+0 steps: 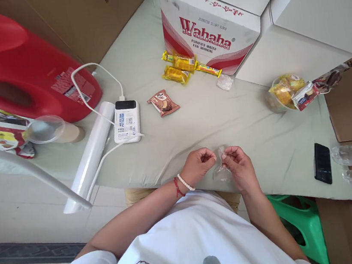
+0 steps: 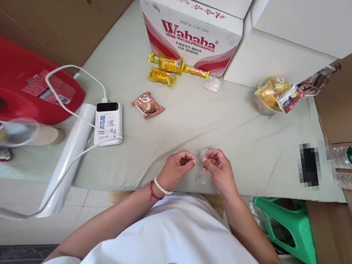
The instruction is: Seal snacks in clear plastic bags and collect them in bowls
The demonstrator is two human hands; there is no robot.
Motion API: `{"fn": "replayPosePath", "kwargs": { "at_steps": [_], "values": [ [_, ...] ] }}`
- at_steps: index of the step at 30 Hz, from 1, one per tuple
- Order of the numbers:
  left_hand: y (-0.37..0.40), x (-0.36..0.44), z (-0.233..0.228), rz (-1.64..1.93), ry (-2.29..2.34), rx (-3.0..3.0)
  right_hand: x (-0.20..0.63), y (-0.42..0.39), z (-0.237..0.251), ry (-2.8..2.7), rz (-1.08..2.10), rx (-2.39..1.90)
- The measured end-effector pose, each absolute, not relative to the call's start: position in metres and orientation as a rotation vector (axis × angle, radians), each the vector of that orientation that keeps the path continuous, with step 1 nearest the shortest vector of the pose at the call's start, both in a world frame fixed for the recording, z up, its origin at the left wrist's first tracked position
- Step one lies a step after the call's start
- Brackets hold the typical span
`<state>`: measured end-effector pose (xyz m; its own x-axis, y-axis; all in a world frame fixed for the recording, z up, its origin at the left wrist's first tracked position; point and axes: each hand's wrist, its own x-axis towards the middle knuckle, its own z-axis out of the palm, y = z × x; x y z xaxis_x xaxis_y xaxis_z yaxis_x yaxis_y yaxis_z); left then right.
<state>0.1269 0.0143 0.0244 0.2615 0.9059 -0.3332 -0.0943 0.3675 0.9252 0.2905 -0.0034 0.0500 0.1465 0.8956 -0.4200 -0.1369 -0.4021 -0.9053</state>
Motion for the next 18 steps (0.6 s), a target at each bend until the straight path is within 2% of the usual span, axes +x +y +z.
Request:
{"fn": "replayPosePath", "kwargs": {
  "at_steps": [5,10,18],
  "values": [
    [0.013,0.133,0.018,0.770,1.107,0.956,0.287,0.003,0.048,-0.531,1.512,-1.390],
    [0.015,0.135,0.022,0.807,1.045,0.997,0.281,0.003,0.053,-0.515,1.541,-1.338],
    [0.022,0.120,0.024,0.859,1.021,0.925,0.291,0.010,0.058,-0.651,1.287,-1.477]
  ]
}}
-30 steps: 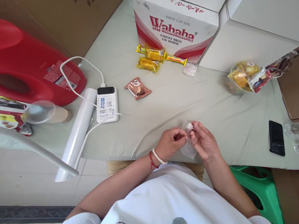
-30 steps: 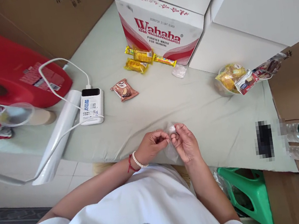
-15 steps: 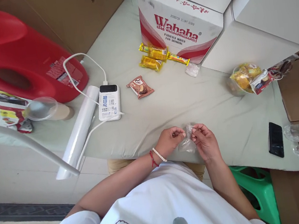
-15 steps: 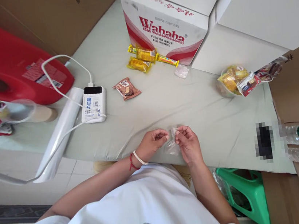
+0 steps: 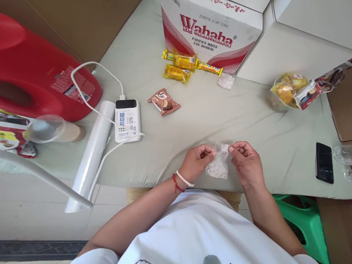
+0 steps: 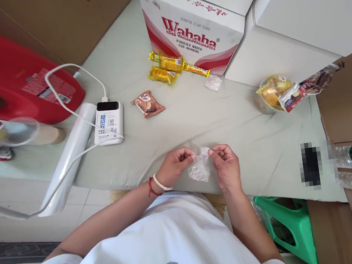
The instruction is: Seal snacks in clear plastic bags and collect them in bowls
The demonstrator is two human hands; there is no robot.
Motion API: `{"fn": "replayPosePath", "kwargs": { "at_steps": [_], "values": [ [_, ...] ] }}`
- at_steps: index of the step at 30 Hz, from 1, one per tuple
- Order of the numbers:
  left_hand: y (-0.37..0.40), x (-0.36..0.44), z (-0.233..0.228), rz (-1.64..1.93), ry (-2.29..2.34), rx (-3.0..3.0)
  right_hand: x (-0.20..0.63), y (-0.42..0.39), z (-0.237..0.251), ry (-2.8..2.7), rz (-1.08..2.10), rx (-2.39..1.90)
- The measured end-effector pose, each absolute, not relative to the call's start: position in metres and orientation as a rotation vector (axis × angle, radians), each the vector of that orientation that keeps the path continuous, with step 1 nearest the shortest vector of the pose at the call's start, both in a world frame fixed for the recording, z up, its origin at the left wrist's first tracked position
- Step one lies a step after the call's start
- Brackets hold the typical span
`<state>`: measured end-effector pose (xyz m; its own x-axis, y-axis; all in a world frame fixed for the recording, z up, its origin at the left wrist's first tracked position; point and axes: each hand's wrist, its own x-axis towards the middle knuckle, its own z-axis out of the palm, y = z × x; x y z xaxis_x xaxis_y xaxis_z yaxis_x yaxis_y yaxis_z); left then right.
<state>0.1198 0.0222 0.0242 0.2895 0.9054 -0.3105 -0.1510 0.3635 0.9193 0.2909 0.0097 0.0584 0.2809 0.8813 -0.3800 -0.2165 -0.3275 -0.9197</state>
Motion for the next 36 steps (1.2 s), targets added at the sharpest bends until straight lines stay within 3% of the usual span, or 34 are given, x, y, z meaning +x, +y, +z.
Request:
{"fn": "replayPosePath", "kwargs": {
  "at_steps": [8,14,21,25,32,36],
  "values": [
    [0.028,0.090,0.022,1.081,0.978,0.700,0.318,0.016,0.057,-0.512,1.098,-1.429],
    [0.024,0.068,0.020,1.106,1.045,0.682,0.325,0.009,0.050,-0.503,1.149,-1.476],
    [0.038,0.104,0.026,0.982,1.476,1.522,0.300,0.009,0.069,-0.472,1.325,-1.390],
    [0.059,0.124,0.025,0.770,1.308,1.607,0.296,0.006,0.078,-0.547,1.376,-1.376],
    [0.045,0.109,0.022,0.906,1.144,1.391,0.322,0.005,0.071,-0.579,1.206,-1.446],
    [0.036,0.099,0.028,0.875,1.090,1.377,0.314,0.013,0.067,-0.731,1.311,-1.458]
  ]
}}
